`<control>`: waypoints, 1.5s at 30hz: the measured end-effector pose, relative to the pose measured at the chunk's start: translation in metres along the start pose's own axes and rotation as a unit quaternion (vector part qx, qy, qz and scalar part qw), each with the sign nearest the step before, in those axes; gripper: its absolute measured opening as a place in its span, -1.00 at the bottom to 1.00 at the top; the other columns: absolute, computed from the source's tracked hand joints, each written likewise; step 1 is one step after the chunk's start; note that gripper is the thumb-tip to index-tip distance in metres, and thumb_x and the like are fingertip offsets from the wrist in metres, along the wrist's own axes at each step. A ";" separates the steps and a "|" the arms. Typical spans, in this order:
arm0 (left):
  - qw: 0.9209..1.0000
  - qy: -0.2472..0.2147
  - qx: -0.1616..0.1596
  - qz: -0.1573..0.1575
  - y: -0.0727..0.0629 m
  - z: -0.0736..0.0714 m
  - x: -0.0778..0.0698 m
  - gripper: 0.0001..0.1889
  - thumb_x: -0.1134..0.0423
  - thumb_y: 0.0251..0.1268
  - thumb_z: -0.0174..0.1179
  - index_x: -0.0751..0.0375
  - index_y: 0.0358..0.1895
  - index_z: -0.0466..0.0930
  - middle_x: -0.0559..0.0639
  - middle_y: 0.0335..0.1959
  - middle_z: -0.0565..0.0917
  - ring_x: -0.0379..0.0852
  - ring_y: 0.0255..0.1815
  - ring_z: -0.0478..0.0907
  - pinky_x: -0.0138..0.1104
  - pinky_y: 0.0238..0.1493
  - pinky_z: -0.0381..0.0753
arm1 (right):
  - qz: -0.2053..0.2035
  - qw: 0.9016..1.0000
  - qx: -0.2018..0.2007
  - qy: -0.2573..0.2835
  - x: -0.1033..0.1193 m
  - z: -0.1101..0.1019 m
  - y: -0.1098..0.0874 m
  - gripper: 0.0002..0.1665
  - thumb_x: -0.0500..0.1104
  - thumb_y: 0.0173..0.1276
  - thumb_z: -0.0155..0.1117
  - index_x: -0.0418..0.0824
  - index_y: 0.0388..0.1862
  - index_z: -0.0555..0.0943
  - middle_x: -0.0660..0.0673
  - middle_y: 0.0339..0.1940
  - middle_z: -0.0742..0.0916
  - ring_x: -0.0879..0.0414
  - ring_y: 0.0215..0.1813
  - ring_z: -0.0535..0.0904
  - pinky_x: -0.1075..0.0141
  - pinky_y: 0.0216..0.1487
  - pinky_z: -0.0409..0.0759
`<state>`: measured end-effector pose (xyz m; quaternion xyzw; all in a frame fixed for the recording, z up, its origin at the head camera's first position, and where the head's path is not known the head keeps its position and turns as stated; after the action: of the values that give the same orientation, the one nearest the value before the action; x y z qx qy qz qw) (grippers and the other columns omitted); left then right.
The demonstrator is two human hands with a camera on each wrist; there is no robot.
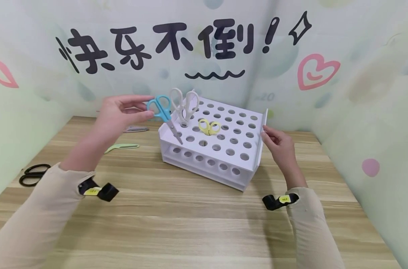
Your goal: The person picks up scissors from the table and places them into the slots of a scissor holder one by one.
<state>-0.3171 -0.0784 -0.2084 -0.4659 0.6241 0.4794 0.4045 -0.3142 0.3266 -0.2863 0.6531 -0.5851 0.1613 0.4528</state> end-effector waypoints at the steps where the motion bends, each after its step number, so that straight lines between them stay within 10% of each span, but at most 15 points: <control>1: 1.000 -0.010 0.002 0.003 0.003 0.006 -0.001 -0.60 0.32 0.00 0.37 0.16 -0.01 0.62 0.07 -0.31 0.61 -0.09 -0.26 0.61 -0.36 -0.16 0.57 | 0.000 1.000 -0.001 0.000 0.000 0.000 0.000 -0.54 -0.12 0.32 0.18 -0.30 0.15 0.50 0.08 -0.08 0.62 0.41 -0.28 0.48 0.66 -0.35 0.43; 16: 0.995 -0.092 0.031 0.029 0.029 0.084 -0.008 -0.62 0.37 -0.01 0.37 0.16 -0.03 0.64 0.07 -0.33 0.61 -0.07 -0.28 0.59 -0.36 -0.20 0.58 | -0.007 1.000 0.008 0.016 0.021 -0.001 -0.004 -0.57 -0.20 0.33 0.17 -0.40 0.12 0.48 0.07 -0.12 0.63 0.43 -0.30 0.48 0.66 -0.35 0.43; 34: 0.998 0.012 0.030 0.056 0.053 0.156 -0.001 -0.65 0.37 0.01 0.36 0.10 -0.06 0.66 -0.03 -0.44 0.62 -0.17 -0.38 0.60 -0.49 -0.31 0.55 | -0.016 0.999 -0.003 0.029 0.004 0.001 0.000 -0.55 -0.16 0.30 0.20 -0.36 0.11 0.51 0.16 -0.16 0.63 0.42 -0.27 0.51 0.64 -0.31 0.46; 45: 0.992 0.074 0.070 0.070 0.052 0.183 0.005 -0.69 0.39 0.06 0.31 0.07 -0.07 0.68 -0.01 -0.38 0.63 -0.21 -0.36 0.60 -0.52 -0.39 0.52 | -0.007 1.000 0.002 0.014 0.000 0.000 0.001 -0.55 -0.13 0.33 0.17 -0.33 0.14 0.50 -0.29 0.03 0.60 0.44 -0.22 0.51 0.65 -0.26 0.45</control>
<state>-0.3584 0.1046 -0.2404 -0.4252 0.7157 0.4259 0.3544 -0.3150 0.3264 -0.2863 0.6557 -0.5737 0.1683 0.4611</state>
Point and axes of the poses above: each hand's wrist, its own y-axis towards the middle knuckle, its own z-axis out of the palm, x = y × z, the point moved 10 cm from there along y, towards the middle knuckle
